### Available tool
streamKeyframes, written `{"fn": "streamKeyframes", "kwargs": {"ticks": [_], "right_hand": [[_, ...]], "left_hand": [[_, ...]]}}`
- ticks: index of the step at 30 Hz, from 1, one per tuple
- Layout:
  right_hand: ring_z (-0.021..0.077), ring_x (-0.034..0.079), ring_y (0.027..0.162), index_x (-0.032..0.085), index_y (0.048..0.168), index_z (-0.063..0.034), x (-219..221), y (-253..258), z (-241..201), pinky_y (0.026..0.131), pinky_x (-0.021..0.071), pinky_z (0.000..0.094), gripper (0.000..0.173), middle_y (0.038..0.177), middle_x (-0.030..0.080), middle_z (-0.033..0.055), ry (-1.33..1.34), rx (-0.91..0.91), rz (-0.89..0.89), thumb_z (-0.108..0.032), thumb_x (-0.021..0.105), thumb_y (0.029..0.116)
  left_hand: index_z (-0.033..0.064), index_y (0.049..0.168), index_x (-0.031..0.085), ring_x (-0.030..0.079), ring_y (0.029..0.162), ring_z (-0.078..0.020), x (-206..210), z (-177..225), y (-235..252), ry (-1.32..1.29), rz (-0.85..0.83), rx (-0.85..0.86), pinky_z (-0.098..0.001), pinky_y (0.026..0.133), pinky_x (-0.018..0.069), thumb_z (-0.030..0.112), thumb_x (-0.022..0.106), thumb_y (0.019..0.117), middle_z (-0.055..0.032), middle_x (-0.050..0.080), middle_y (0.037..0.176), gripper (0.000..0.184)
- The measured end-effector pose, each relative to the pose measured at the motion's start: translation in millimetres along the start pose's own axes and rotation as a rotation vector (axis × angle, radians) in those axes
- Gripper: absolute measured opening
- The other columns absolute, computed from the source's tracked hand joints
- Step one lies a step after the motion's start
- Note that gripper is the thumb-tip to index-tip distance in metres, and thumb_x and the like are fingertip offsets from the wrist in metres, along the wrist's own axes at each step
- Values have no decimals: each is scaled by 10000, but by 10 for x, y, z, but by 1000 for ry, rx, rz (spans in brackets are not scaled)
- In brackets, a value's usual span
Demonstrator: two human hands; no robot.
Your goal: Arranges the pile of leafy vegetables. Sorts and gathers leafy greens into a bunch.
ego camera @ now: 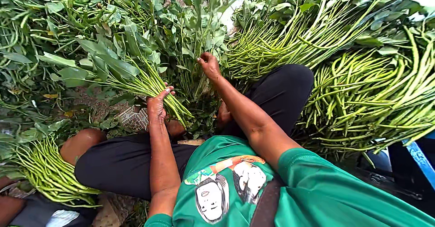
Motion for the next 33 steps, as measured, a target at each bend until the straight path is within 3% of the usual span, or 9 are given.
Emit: {"fn": "streamKeyframes", "kwargs": {"ticks": [4, 9, 15, 17, 19, 22, 26, 30, 33], "right_hand": [[289, 691, 1023, 557, 1320, 61, 134, 14, 20, 908, 561, 461, 343, 1223, 673, 220, 121, 74, -155, -165, 541, 1063], [373, 658, 1165, 612, 1342, 17, 263, 75, 398, 1026, 511, 547, 371, 1280, 660, 243, -70, 208, -124, -158, 629, 1015], [256, 688, 944, 644, 1303, 28, 195, -176, -25, 834, 595, 376, 412, 1305, 607, 234, 58, -118, 70, -160, 732, 948], [292, 706, 1030, 643, 1306, 27, 117, -143, 90, 924, 588, 444, 398, 1259, 664, 217, 33, 19, 11, -175, 711, 970], [246, 713, 919, 657, 1234, 35, -27, -93, 188, 843, 596, 424, 329, 1118, 709, 186, 194, 172, 64, -172, 697, 981], [187, 698, 802, 679, 1130, 53, -308, -101, -20, 754, 606, 360, 263, 991, 709, 156, 230, -9, 184, -143, 715, 958], [360, 689, 1086, 704, 1161, 24, -323, -348, -268, 974, 540, 548, 294, 1173, 695, 217, -423, -224, 61, -210, 642, 995], [428, 700, 984, 715, 1065, 12, 69, -914, -334, 816, 563, 601, 225, 1096, 690, 240, -634, -400, -19, -180, 621, 993], [428, 702, 957, 706, 1031, 33, 421, -1237, -309, 802, 566, 577, 189, 1043, 688, 247, -659, -563, -96, -120, 603, 989]], "left_hand": [[-43, 1216, 619, 744, 832, -236, 8, -47, 39, 19, 38, -10, -370, 762, 638, -85, 669, 913, -144, 746, 1018, 310], [-57, 1222, 597, 744, 811, -230, -51, -111, 32, 64, 64, -15, -346, 743, 635, -98, 660, 911, -154, 747, 1021, 319], [-53, 1208, 593, 742, 800, -222, -73, -42, 52, 36, 78, 25, -346, 749, 638, -114, 670, 895, -142, 746, 994, 328], [-55, 1211, 590, 746, 797, -225, -60, -48, 52, 31, 85, 24, -346, 750, 639, -114, 674, 893, -142, 750, 992, 334], [-58, 1217, 587, 745, 792, -221, -29, -34, 62, 39, 73, 28, -337, 751, 636, -113, 670, 896, -141, 751, 983, 337], [-55, 1222, 587, 744, 797, -218, -5, -86, 70, 34, 47, 5, -340, 754, 635, -107, 674, 898, -142, 753, 980, 339], [-57, 1236, 585, 749, 823, -224, 36, -125, 80, 32, 34, -20, -344, 769, 637, -99, 680, 898, -149, 750, 998, 354], [-61, 1234, 599, 741, 809, -220, 118, -262, 77, 34, 39, -79, -340, 755, 631, -87, 697, 894, -151, 749, 991, 354], [-52, 1226, 597, 731, 816, -201, 192, -406, 80, 63, 53, -123, -330, 763, 626, -58, 721, 892, -135, 736, 1005, 356]]}}
Point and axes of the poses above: each hand's wrist, its own y-axis towards the middle knuckle, its own x-axis out of the palm, z = x × y, the point moved 6 cm from there along y, towards the middle knuckle
